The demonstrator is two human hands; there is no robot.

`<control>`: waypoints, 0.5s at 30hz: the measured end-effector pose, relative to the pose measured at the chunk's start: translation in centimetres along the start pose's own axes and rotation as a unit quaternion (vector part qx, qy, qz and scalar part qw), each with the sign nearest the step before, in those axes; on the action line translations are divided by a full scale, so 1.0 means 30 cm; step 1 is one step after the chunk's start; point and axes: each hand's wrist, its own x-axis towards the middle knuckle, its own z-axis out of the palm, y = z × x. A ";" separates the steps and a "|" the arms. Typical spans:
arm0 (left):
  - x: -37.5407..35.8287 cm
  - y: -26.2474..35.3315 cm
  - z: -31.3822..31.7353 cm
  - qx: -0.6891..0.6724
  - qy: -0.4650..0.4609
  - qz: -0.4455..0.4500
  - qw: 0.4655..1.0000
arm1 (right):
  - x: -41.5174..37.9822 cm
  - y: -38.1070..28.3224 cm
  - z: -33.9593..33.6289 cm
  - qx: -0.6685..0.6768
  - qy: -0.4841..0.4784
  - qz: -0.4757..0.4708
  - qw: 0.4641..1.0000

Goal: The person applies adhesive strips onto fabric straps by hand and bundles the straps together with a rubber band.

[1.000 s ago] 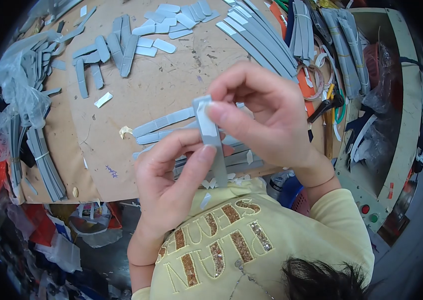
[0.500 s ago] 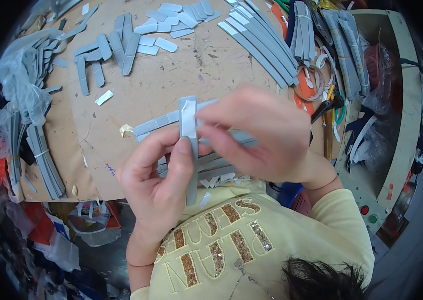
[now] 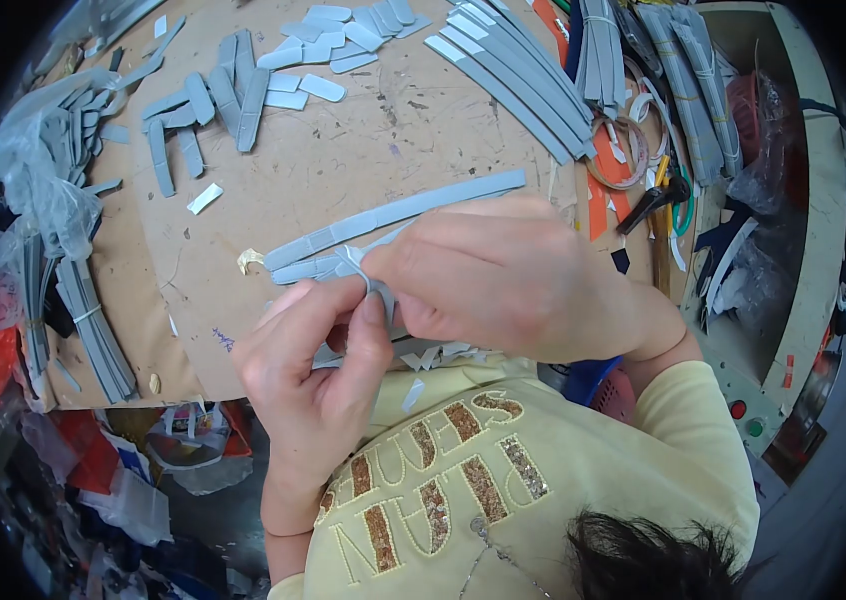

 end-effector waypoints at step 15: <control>-0.017 0.047 -0.028 -0.169 -0.094 -0.257 0.947 | -0.083 0.041 -0.050 0.186 0.011 0.197 0.962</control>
